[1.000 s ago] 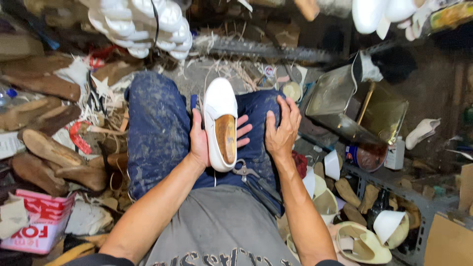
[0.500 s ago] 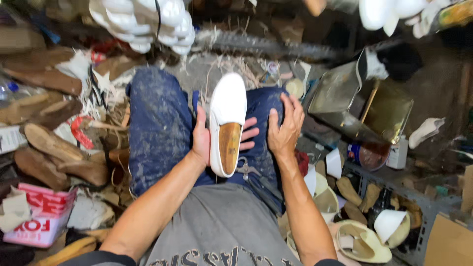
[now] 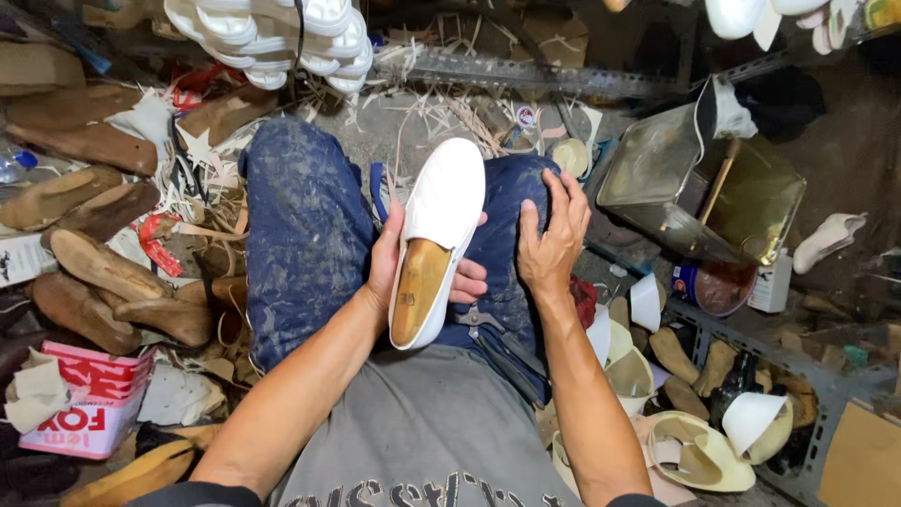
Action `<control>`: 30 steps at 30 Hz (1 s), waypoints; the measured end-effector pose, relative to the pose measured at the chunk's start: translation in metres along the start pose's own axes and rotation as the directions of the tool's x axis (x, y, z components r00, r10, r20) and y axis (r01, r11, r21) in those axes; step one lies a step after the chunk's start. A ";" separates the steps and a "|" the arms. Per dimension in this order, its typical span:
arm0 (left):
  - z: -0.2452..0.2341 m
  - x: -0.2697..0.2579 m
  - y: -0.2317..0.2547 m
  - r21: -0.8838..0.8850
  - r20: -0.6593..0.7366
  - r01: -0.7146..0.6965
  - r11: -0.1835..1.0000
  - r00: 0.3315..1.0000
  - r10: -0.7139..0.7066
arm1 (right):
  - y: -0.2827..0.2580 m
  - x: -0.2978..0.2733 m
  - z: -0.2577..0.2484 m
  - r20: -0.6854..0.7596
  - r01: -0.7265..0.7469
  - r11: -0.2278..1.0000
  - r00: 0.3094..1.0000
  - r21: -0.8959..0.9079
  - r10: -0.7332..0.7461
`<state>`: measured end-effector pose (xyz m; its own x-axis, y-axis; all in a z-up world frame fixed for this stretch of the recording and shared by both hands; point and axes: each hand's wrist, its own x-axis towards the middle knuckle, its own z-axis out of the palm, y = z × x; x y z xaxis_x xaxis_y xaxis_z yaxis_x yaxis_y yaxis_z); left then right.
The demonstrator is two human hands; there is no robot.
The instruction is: The person uses a hammer and a curved metal tool to tap and shape the sole of a white slip-on shoe. They repeatedly turn the shoe over to work on different areas of the sole and heel, then place the finished shoe on a shelf and pick up another one to continue the process.
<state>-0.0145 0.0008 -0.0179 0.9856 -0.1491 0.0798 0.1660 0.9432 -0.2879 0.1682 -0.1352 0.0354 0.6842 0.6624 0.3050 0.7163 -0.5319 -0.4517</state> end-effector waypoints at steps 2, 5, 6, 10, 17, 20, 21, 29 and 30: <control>0.008 0.001 0.002 0.030 -0.002 -0.021 0.999 1.000 0.021 | -0.002 0.004 0.000 -0.010 -0.002 1.000 1.000 0.000 0.002; -0.006 0.002 0.000 0.007 0.021 -0.054 0.999 0.998 0.054 | 0.002 0.002 0.005 -0.027 -0.016 1.000 1.000 -0.002 0.016; 0.000 0.006 0.003 0.015 0.028 -0.048 0.999 0.998 0.048 | 0.002 0.005 0.005 -0.038 -0.013 1.000 0.999 -0.004 0.013; 0.009 0.014 0.003 0.072 -0.187 -0.178 0.981 0.964 0.189 | 0.003 0.005 0.006 -0.021 -0.020 1.000 1.000 0.000 0.020; 0.009 0.027 -0.009 0.324 -0.460 -0.448 0.833 0.695 0.553 | 0.004 0.003 0.000 -0.010 -0.013 1.000 1.000 -0.008 0.013; -0.005 0.025 -0.003 0.352 -0.453 -0.451 0.820 0.685 0.571 | 0.004 0.004 0.001 -0.010 -0.021 1.000 1.000 0.003 0.021; -0.005 0.028 -0.002 0.353 -0.451 -0.452 0.819 0.685 0.572 | 0.005 0.005 0.002 -0.011 -0.019 1.000 1.000 0.003 0.019; 0.022 0.029 -0.010 0.383 -0.443 -0.472 0.794 0.660 0.606 | 0.003 0.003 0.002 -0.011 -0.024 1.000 1.000 -0.011 0.024; 0.028 0.030 -0.007 0.391 -0.428 -0.475 0.789 0.665 0.612 | 0.004 0.006 0.004 -0.026 -0.014 1.000 1.000 -0.008 0.013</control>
<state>0.0134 -0.0022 0.0134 0.7709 0.3514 -0.5314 -0.3495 0.9306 0.1083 0.1744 -0.1317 0.0322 0.6970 0.6416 0.3203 0.7081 -0.5452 -0.4487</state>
